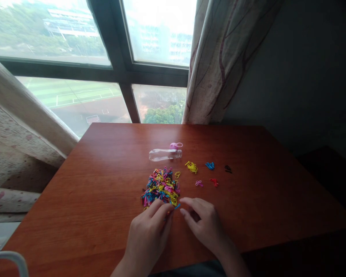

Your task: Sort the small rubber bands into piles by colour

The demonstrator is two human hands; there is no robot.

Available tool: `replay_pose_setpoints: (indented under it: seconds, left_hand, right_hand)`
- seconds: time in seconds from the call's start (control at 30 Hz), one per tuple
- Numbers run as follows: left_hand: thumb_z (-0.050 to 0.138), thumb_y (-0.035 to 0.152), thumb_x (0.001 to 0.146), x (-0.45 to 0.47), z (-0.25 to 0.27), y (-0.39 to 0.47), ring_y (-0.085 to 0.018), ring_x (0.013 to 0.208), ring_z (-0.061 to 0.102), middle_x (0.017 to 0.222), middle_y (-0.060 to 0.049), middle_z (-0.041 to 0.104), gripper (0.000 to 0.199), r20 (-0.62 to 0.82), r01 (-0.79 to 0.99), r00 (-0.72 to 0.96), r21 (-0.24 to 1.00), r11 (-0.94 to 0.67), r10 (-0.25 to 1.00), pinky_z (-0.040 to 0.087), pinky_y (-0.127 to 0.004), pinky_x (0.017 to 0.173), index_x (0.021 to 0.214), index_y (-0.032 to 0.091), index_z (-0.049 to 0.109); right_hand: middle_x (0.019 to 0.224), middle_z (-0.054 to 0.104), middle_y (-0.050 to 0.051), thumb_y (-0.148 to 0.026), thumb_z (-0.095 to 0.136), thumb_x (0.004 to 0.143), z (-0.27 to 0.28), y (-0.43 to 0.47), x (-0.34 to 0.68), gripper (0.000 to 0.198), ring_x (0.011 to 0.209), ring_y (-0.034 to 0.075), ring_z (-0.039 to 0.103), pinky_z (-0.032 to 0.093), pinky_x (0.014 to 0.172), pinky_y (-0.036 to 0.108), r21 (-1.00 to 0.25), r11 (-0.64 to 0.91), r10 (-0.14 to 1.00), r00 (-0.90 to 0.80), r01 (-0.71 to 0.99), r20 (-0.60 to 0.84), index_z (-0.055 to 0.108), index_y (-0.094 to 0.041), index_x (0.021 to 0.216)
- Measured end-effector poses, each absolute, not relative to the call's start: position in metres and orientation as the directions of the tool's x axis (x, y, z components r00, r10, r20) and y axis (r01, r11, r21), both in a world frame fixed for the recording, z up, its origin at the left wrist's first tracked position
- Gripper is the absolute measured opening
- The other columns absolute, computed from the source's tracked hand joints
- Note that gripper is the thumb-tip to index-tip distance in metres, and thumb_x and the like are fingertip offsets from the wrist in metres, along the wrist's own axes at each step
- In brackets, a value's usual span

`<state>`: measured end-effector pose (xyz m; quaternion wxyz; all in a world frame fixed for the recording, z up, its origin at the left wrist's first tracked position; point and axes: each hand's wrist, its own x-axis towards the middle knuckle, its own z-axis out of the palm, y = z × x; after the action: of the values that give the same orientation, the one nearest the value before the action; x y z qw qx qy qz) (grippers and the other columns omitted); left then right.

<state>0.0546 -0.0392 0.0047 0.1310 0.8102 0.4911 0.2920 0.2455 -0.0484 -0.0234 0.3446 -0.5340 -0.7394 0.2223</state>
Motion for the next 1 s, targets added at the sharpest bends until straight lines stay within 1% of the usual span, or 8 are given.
replay_pose_setpoints:
  seconds: [0.13,0.27,0.4,0.53,0.7,0.8,0.9,1.0]
  left_hand:
    - [0.044,0.024,0.097,0.058,0.008,-0.037,-0.012,0.064,0.065,0.081,0.000,0.067,0.022,0.343,0.718,0.364,0.489,-0.495,0.866,0.047,-0.020,0.058,0.091,0.023,0.065]
    - [0.046,0.026,0.096,0.071,0.019,-0.014,-0.014,0.071,0.066,0.084,-0.001,0.067,0.019,0.320,0.715,0.386,0.488,-0.500,0.865,0.047,-0.022,0.061,0.092,0.024,0.065]
    - [0.047,0.024,0.093,0.106,0.034,0.037,-0.016,0.071,0.067,0.089,-0.001,0.068,0.019,0.169,0.733,0.540,0.388,-0.559,0.825,0.046,-0.024,0.058,0.091,0.024,0.066]
    - [0.050,0.026,0.090,0.149,0.038,0.083,-0.018,0.073,0.068,0.092,-0.003,0.069,0.018,0.144,0.706,0.591,0.384,-0.595,0.794,0.048,-0.025,0.059,0.091,0.025,0.068]
    - [0.057,0.021,0.083,0.185,0.027,0.107,-0.020,0.079,0.069,0.092,-0.004,0.071,0.015,0.108,0.669,0.639,0.410,-0.619,0.762,0.051,-0.027,0.065,0.090,0.024,0.070]
    - [0.059,0.018,0.080,0.188,0.022,0.111,-0.021,0.081,0.069,0.093,-0.004,0.072,0.020,0.094,0.668,0.637,0.429,-0.608,0.766,0.052,-0.028,0.067,0.095,0.024,0.071]
    - [0.058,0.020,0.082,0.179,0.022,0.110,-0.021,0.082,0.069,0.096,-0.005,0.073,0.024,0.102,0.668,0.618,0.455,-0.589,0.779,0.052,-0.028,0.069,0.102,0.025,0.070]
    - [0.059,0.023,0.084,0.160,0.027,0.103,-0.019,0.081,0.067,0.093,-0.004,0.072,0.022,0.129,0.654,0.600,0.490,-0.577,0.790,0.051,-0.027,0.069,0.103,0.025,0.070]
  right_hand:
    - [0.084,0.070,0.002,-0.022,0.056,0.094,-0.025,-0.047,0.245,0.017,0.071,0.017,0.064,0.048,0.070,0.027,-0.697,0.323,0.944,-0.165,0.641,0.286,0.065,-0.023,0.108]
    - [0.084,0.070,0.002,-0.019,0.053,0.094,-0.025,-0.044,0.244,0.013,0.074,0.017,0.065,0.046,0.070,0.026,-0.692,0.299,0.950,-0.137,0.657,0.280,0.065,-0.022,0.098]
    - [0.073,0.066,0.001,-0.016,0.052,0.091,-0.025,-0.042,0.243,0.016,0.068,0.017,0.063,0.044,0.064,0.025,-0.671,0.290,0.952,-0.134,0.683,0.275,0.064,-0.022,0.084]
    - [0.084,0.071,0.003,-0.015,0.052,0.091,-0.029,-0.042,0.243,0.017,0.075,0.017,0.066,0.048,0.072,0.026,-0.688,0.302,0.947,-0.124,0.660,0.296,0.067,-0.022,0.095]
    - [0.087,0.072,0.003,-0.014,0.052,0.091,-0.031,-0.042,0.243,0.018,0.077,0.018,0.067,0.050,0.073,0.028,-0.696,0.315,0.942,-0.125,0.646,0.310,0.067,-0.022,0.095]
    - [0.088,0.072,0.004,-0.014,0.052,0.091,-0.030,-0.043,0.244,0.018,0.078,0.019,0.067,0.050,0.073,0.029,-0.694,0.311,0.944,-0.126,0.649,0.306,0.067,-0.022,0.096]
    - [0.089,0.072,0.004,-0.014,0.052,0.092,-0.030,-0.043,0.243,0.018,0.078,0.019,0.067,0.050,0.074,0.029,-0.692,0.313,0.944,-0.129,0.651,0.305,0.067,-0.022,0.096]
    - [0.089,0.072,0.004,-0.015,0.052,0.092,-0.031,-0.043,0.243,0.018,0.079,0.019,0.068,0.050,0.074,0.029,-0.686,0.312,0.943,-0.129,0.657,0.305,0.067,-0.022,0.097]
